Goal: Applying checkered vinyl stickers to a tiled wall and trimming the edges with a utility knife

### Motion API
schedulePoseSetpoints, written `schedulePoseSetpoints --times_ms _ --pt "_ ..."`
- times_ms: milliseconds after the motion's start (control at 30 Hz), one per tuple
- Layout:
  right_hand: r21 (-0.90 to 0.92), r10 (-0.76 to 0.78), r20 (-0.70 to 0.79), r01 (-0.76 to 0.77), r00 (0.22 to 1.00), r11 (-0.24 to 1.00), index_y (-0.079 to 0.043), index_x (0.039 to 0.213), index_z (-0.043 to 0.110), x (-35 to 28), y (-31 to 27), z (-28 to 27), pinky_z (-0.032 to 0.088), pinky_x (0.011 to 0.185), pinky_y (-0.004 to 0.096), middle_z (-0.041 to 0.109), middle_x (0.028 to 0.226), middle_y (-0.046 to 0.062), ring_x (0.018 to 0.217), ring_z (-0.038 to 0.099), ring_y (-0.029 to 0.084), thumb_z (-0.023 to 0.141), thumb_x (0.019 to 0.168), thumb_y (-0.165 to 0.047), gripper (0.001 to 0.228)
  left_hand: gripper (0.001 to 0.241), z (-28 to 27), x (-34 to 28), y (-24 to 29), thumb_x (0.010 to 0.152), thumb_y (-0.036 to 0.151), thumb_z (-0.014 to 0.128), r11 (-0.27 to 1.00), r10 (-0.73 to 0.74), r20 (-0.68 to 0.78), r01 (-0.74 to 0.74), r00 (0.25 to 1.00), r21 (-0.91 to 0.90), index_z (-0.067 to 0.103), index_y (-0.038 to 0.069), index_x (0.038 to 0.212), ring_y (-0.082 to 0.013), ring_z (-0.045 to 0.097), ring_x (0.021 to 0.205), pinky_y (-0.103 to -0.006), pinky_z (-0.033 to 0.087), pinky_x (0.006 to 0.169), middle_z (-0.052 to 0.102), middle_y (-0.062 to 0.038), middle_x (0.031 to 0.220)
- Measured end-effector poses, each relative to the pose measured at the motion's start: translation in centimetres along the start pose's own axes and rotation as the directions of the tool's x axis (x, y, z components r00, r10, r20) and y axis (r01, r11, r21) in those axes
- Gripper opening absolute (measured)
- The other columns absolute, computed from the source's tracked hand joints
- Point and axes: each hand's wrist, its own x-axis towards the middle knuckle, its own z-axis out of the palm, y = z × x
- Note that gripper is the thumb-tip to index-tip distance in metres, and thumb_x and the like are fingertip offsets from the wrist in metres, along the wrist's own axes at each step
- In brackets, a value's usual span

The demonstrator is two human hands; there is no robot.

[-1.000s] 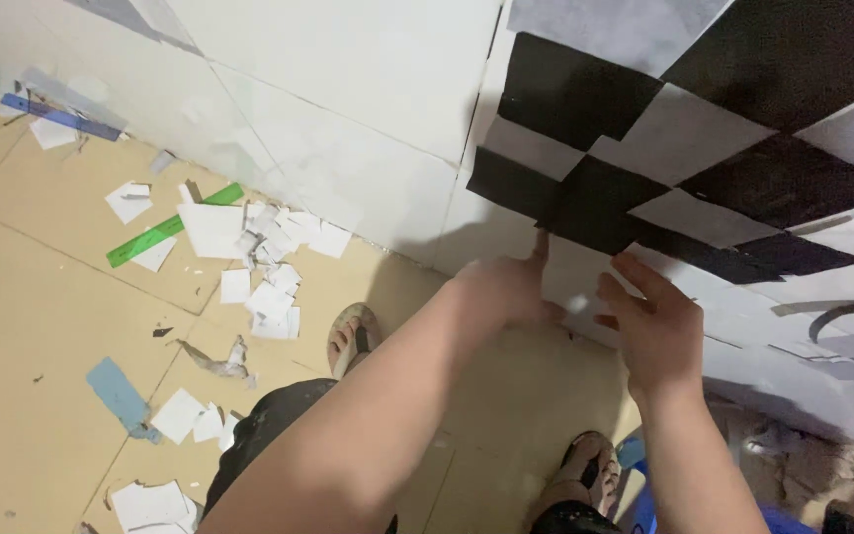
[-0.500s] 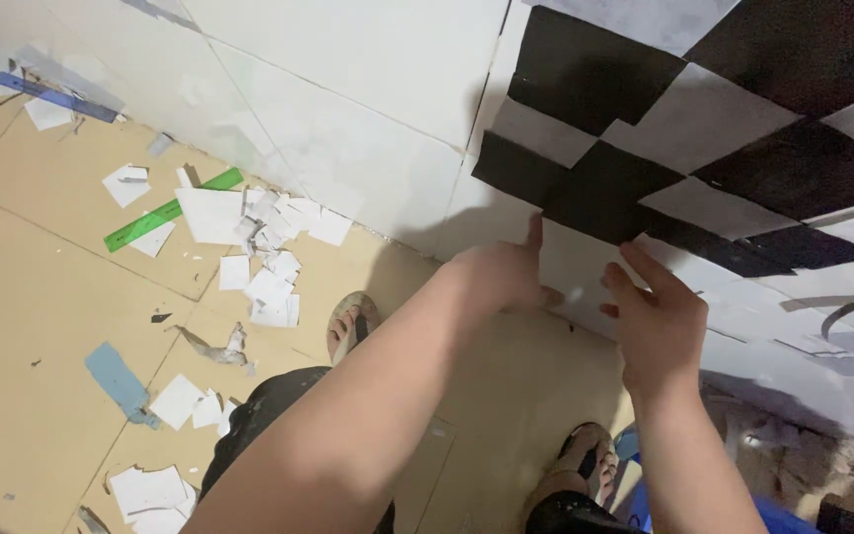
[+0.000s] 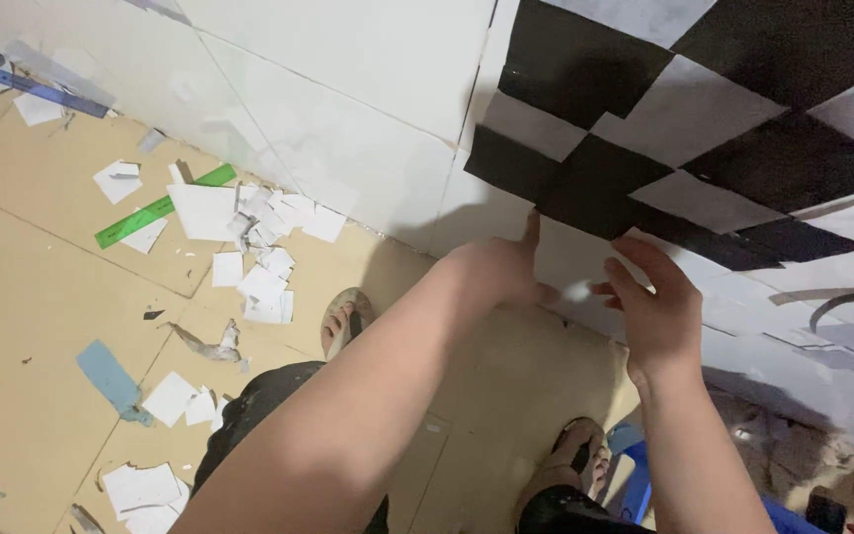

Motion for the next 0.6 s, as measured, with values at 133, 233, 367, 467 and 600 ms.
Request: schedulePoseSetpoints --times_ms 133,233,367,467,600 --pt "0.015 0.052 0.047 -0.053 0.998 0.998 -0.012 0.135 0.063 -1.3 -2.7 0.8 0.054 0.086 0.056 0.056 0.143 0.023 0.102 0.07 0.04 0.065 0.103 -0.014 0.033 0.114 -1.0 -0.5 -0.2 0.086 0.069 0.055 0.998 0.052 0.085 -0.05 0.995 -0.029 0.003 0.008 0.167 -0.0412 0.073 0.108 -0.054 0.062 0.079 0.071 -0.027 0.121" --pt "-0.123 0.231 0.077 -0.221 0.97 0.968 -0.023 0.14 0.062 -3.3 -6.3 1.6 0.052 0.078 0.052 0.06 0.146 0.008 0.105 0.07 0.029 0.067 0.101 -0.026 0.04 0.117 -1.5 -1.6 -0.1 0.083 0.074 0.053 0.998 0.043 0.059 -0.04 0.997 -0.045 0.005 0.007 0.166 -0.0378 0.076 0.101 -0.0517 0.063 0.075 0.074 -0.024 0.114" --pt "0.113 0.229 -0.025 -0.225 0.973 0.968 -0.008 0.144 0.057 -2.0 -3.1 1.4 0.056 0.092 0.053 0.057 0.144 0.024 0.114 0.068 0.041 0.061 0.102 -0.015 0.042 0.113 -1.0 -0.1 -0.6 0.087 0.07 0.056 0.999 0.013 0.077 -0.01 0.997 -0.032 0.007 0.006 0.167 -0.034 0.075 0.105 -0.0488 0.062 0.078 0.074 -0.021 0.118" --pt "0.125 0.184 -0.031 -0.179 0.982 0.976 -0.006 0.144 0.057 -3.1 -4.0 1.4 0.057 0.092 0.055 0.053 0.148 0.026 0.115 0.067 0.043 0.06 0.103 -0.013 0.041 0.113 -0.4 0.3 -0.6 0.088 0.069 0.057 1.0 0.0 0.071 0.001 0.997 -0.016 0.007 0.007 0.167 -0.0322 0.076 0.102 -0.0463 0.062 0.076 0.075 -0.019 0.115" --pt "0.053 0.113 -0.038 -0.111 0.993 0.992 -0.011 0.142 0.059 -3.6 -4.1 1.4 0.06 0.088 0.051 0.054 0.149 0.02 0.11 0.07 0.038 0.061 0.106 -0.016 0.037 0.116 -1.9 -1.8 0.5 0.085 0.069 0.059 0.999 0.036 0.053 -0.034 0.998 -0.038 0.005 0.005 0.166 -0.0364 0.076 0.1 -0.0521 0.063 0.076 0.075 -0.02 0.116"
